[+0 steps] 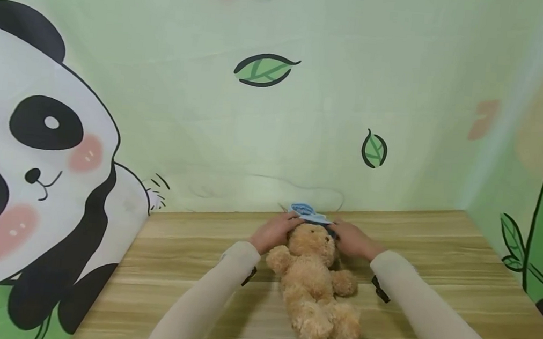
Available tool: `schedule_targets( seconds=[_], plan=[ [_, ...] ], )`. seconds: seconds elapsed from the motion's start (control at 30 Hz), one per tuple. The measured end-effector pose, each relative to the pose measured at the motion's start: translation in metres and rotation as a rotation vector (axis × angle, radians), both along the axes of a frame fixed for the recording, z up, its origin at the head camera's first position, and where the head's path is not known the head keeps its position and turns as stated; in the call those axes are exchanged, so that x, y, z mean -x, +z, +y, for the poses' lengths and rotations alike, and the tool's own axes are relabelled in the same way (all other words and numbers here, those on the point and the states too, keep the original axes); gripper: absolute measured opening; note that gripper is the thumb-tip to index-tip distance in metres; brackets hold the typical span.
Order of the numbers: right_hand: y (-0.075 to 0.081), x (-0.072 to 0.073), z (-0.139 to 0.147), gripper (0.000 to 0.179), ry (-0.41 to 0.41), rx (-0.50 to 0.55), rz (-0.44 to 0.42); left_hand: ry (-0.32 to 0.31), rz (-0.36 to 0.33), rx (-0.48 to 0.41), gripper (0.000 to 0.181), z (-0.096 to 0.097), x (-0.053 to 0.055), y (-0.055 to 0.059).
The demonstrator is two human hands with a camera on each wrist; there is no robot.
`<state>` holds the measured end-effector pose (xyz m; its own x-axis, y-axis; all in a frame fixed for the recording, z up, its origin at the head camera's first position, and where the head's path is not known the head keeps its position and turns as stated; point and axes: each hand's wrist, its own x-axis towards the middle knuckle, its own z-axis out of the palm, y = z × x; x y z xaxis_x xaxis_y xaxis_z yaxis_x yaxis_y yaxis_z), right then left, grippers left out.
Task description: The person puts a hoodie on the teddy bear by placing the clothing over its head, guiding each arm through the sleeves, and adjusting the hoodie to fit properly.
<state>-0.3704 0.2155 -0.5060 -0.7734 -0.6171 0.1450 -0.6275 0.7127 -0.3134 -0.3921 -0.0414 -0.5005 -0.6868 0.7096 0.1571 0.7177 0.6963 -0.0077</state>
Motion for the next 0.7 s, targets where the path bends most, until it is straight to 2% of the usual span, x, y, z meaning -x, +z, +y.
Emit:
schedule_targets(
  seconds=[0.13,0.27,0.33,0.43,0.53,0.7],
  plan=[
    [0.013,-0.004,0.003,0.052,0.038,0.070,-0.181,0.029,-0.180,-0.097,0.055,-0.005,-0.003,0.006],
    [0.021,-0.008,0.005,0.065,0.009,0.122,-0.395,0.083,-0.405,-0.205,0.053,-0.012,-0.006,0.013],
    [0.024,-0.010,0.005,0.066,-0.012,0.125,-0.441,0.098,-0.501,-0.248,0.059,-0.015,-0.008,0.017],
    [0.023,-0.013,0.004,0.065,-0.039,0.116,-0.397,0.098,-0.584,-0.247,0.072,-0.019,-0.010,0.021],
    [0.021,-0.016,0.000,0.060,-0.033,0.106,-0.273,0.085,-0.606,-0.213,0.083,-0.022,-0.010,0.022],
    [0.017,-0.019,-0.009,0.049,0.006,0.103,-0.053,0.085,-0.602,-0.227,0.079,-0.029,-0.014,0.022]
  ],
)
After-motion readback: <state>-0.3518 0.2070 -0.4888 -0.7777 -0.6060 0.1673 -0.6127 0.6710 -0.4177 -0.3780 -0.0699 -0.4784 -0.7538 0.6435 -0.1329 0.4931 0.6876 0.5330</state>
